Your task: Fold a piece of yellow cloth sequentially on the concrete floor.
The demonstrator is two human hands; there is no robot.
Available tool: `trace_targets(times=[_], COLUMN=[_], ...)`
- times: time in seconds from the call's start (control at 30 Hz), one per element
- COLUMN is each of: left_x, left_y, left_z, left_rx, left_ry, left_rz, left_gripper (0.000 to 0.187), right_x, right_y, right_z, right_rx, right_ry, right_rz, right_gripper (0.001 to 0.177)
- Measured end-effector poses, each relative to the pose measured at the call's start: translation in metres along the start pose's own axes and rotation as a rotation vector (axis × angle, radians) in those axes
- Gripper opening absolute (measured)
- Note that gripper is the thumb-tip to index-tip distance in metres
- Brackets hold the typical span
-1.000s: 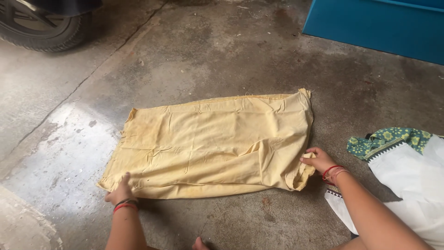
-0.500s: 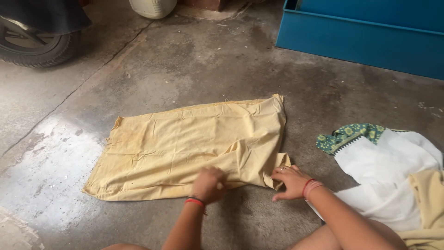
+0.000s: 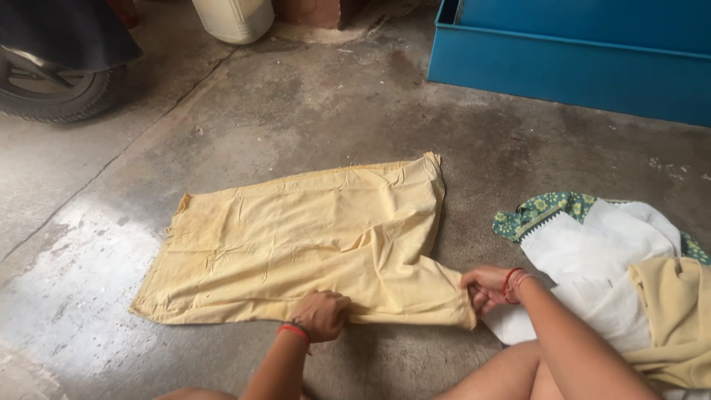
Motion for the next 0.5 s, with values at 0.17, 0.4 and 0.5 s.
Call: trace_targets(times=[0.17,0.4,0.5], left_x=[0.008,0.027,-0.030], left_y=[-0.027,0.003,-0.004], left_z=[-0.015,0.029,0.034], left_rx=[0.115,0.016,-0.140], left_ry=[0.267,-0.144,-0.471], left_rz=[0.047,0.007,-0.175], left_gripper=[0.012,0.017,0.029], right_x=[0.019,-0.072,-0.053], right_y=[-0.024,0.001,0.006], right_z=[-0.009,0.097,0.045], right_rx=[0.249,-0.066,0.023], right_ry=[0.123,-0.375,-0.476], right_rz=[-0.409,-1.010,-0.155], right_gripper=[0.023,0.042,0.056])
Point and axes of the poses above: each hand's wrist, its own z-axis towards the middle knuckle, its own x-axis out of the palm, y = z × x, the point moved 9 cm from there along z, towards the middle knuckle
